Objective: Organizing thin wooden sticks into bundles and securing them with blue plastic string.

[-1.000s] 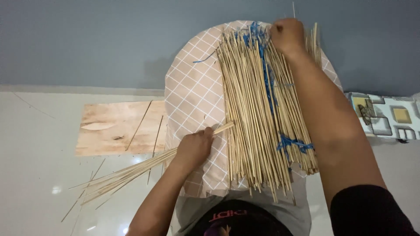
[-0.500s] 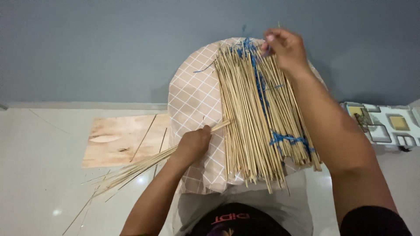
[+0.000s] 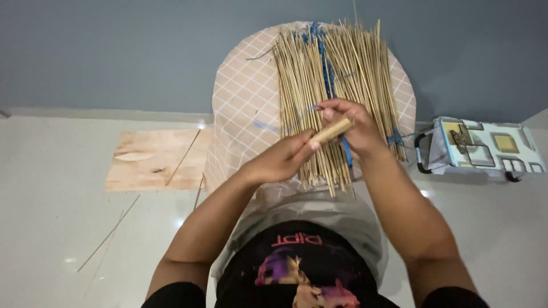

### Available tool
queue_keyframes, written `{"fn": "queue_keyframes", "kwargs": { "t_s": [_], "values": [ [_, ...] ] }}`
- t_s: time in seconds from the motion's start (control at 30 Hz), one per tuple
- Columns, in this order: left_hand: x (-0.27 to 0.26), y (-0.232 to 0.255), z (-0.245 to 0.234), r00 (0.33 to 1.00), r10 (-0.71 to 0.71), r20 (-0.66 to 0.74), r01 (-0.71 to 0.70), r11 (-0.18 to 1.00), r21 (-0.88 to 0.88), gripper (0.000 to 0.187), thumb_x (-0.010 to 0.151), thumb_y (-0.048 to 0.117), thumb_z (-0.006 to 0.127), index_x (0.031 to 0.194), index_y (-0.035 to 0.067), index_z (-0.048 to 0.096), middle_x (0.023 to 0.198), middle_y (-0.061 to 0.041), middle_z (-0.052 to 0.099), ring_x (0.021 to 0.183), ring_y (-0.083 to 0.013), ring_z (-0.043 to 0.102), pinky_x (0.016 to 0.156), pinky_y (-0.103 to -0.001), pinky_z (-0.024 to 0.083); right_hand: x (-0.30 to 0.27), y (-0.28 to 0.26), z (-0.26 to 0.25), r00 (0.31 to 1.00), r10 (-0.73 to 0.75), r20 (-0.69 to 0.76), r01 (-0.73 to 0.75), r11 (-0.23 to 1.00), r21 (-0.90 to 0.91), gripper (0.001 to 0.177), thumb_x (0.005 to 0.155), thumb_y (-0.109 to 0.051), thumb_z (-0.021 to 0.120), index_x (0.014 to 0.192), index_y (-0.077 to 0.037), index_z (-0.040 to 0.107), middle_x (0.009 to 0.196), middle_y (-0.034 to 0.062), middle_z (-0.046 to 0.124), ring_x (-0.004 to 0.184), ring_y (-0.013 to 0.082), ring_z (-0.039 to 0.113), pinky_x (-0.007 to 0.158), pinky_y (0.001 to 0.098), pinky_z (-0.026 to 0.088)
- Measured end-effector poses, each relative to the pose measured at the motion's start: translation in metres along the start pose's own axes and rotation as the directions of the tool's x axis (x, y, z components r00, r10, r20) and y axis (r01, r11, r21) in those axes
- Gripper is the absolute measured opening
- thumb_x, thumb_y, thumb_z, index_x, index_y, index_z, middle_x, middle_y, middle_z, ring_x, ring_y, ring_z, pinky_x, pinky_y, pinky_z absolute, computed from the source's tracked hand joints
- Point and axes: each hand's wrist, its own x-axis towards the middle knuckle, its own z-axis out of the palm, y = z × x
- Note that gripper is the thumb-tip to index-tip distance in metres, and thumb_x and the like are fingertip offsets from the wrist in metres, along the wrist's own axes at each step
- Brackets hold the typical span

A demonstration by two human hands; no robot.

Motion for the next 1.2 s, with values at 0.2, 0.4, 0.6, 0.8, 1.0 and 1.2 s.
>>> {"fn": "queue_keyframes", "kwargs": {
  "t_s": [0.2,0.4,0.6,0.8,1.0,1.2],
  "values": [
    [-0.003,0.000,0.000,0.992,-0.088,-0.093,0.094,0.993,0.067,0.053,0.108,0.024,0.048,0.157,0.009,0.035,0.079,-0.024,0.062,0.078,-0.0386,0.064,0.076,-0.055,0.050,-0.055,0.039,-0.014,0.992,-0.076,-0.103,0.072,0.996,-0.044,0.017,0.101,-0.005,0.062,0.113,0.006,0.068,0.060,0.0091,0.052,0.048,0.0134,0.052,0.043,0.0236,0.044],
    [-0.005,0.016,0.002,0.988,-0.077,-0.137,0.065,0.994,-0.091,0.049,0.109,0.032,0.038,0.155,0.014,0.038,0.165,-0.017,0.036,0.147,-0.0379,0.045,0.111,-0.048,0.046,-0.088,0.041,-0.007,0.992,-0.074,-0.100,0.057,0.984,-0.168,0.027,0.098,-0.006,0.067,0.118,0.012,0.069,0.059,0.0144,0.058,0.048,0.0172,0.055,0.043,0.0282,0.046],
    [-0.001,0.057,-0.002,0.967,-0.203,-0.153,0.215,0.974,0.073,0.050,0.107,0.033,0.037,0.117,-0.004,0.069,0.122,-0.034,0.068,0.103,-0.0575,0.067,0.086,-0.061,0.051,-0.120,0.003,0.010,0.996,-0.082,0.039,0.091,0.839,-0.536,0.023,0.095,-0.003,0.068,0.114,0.005,0.075,0.063,0.0151,0.070,0.058,0.0171,0.063,0.053,0.0312,0.051],
    [-0.017,0.053,0.012,0.873,-0.486,0.030,0.464,0.849,0.253,0.050,0.106,0.035,0.036,0.128,0.005,0.069,0.100,-0.022,0.077,0.103,-0.0423,0.074,0.095,-0.057,0.054,-0.120,-0.070,0.025,0.868,-0.053,0.493,0.493,0.208,-0.845,0.016,0.100,-0.009,0.058,0.102,-0.010,0.074,0.075,0.0135,0.072,0.068,0.0365,0.071,0.058,0.0452,0.056],
    [-0.041,0.086,0.029,0.963,-0.164,0.215,0.052,0.893,0.446,0.036,0.098,0.009,0.048,0.131,0.004,0.061,0.088,-0.028,0.074,0.068,-0.0413,0.075,0.062,-0.047,0.063,-0.082,-0.126,0.021,0.738,0.198,0.645,0.634,0.124,-0.764,0.024,0.090,-0.002,0.063,0.105,-0.014,0.079,0.080,0.0077,0.077,0.076,0.0275,0.074,0.072,0.0413,0.058],
    [-0.073,0.056,0.036,0.994,-0.107,0.015,0.058,0.648,0.759,0.051,0.086,0.023,0.055,0.135,0.011,0.050,0.087,-0.019,0.072,0.071,-0.0420,0.075,0.058,-0.053,0.060,-0.040,0.024,-0.019,0.858,-0.101,0.504,0.330,0.859,-0.391,0.013,0.086,-0.002,0.080,0.098,-0.004,0.081,0.087,0.0139,0.082,0.078,0.0252,0.077,0.070,0.0409,0.059]
  ]
}}
